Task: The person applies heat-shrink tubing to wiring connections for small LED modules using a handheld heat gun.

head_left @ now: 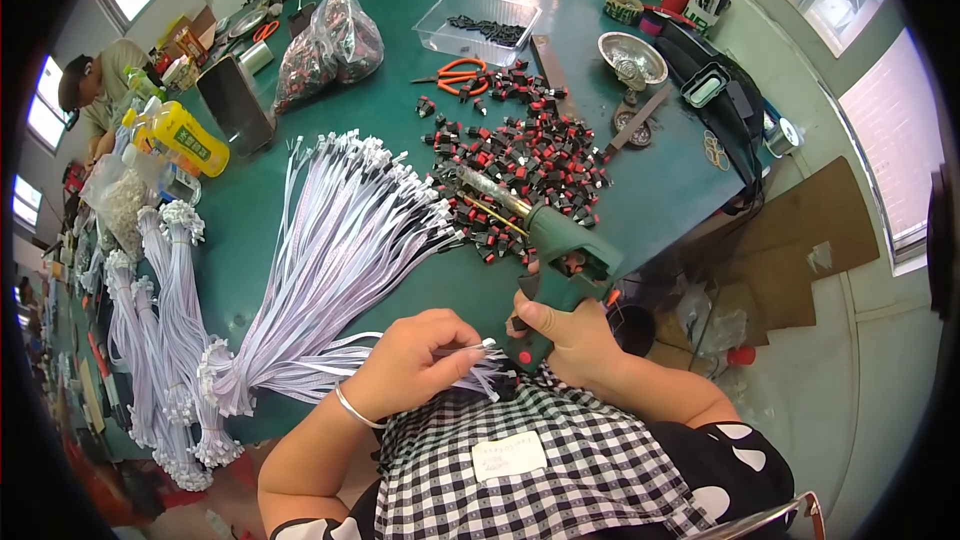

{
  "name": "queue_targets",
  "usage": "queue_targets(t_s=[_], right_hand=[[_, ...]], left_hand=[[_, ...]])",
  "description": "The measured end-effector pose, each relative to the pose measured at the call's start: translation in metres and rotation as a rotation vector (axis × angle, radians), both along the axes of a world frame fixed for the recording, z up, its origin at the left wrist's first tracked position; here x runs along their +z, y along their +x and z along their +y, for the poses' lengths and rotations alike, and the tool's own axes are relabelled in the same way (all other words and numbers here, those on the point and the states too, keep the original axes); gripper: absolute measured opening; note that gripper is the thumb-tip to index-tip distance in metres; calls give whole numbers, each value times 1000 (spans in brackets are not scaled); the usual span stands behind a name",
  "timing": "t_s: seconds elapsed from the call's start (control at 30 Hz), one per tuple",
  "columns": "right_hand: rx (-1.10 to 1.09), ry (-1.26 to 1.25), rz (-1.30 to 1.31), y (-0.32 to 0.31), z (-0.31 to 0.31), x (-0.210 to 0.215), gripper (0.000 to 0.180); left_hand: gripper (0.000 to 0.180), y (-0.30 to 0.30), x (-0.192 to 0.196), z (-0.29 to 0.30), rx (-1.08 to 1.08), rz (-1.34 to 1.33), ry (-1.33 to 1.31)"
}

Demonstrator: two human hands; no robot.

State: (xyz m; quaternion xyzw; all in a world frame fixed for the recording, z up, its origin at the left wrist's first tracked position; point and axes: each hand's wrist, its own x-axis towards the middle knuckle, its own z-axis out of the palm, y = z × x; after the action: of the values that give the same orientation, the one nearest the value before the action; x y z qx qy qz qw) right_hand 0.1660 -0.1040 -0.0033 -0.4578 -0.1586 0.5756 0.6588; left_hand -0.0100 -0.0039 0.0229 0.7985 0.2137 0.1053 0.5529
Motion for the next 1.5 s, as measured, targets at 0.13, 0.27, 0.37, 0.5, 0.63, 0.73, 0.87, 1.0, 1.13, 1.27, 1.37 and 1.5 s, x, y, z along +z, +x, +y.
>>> queue_targets(t_s=[0.13, 0.27, 0.37, 0.5, 0.63, 0.73, 0.87, 1.0, 1.13, 1.27, 1.37, 1.5], right_hand=[[10, -61, 75, -5, -1, 7, 44], [-3, -100, 93, -9, 2, 13, 41], [-32, -36, 56, -13, 4, 13, 38], [-3, -66, 67, -16, 7, 15, 35], [25, -75, 93, -18, 8, 14, 35], [32, -84, 83, -20, 7, 14, 36], [-44, -61, 37, -26, 8, 14, 26], [27, -123, 96, -22, 7, 15, 37], [19, -106, 111, -21, 7, 15, 37], [24, -128, 122, -20, 6, 14, 37], [24, -112, 127, -21, 7, 15, 36], [24, -110, 138, -21, 7, 15, 37]], left_hand=[[12, -1, 2, 3, -33, -38, 15], [13, -4, 4, 9, -64, -107, 136], [14, 1, 12, 4, 10, -77, 64], [14, 4, 9, 0, 84, -52, 244], [13, 1, 9, -2, 124, -21, 222], [13, 5, 11, -4, 154, -110, 237], [14, 11, 7, -8, 179, -209, 206], [15, 11, 5, -8, 177, -146, 177], [15, 12, 5, -7, 152, -172, 214], [15, 11, 4, -7, 146, -198, 172], [15, 12, 5, -8, 155, -201, 165], [15, 13, 3, -8, 166, -193, 215]])
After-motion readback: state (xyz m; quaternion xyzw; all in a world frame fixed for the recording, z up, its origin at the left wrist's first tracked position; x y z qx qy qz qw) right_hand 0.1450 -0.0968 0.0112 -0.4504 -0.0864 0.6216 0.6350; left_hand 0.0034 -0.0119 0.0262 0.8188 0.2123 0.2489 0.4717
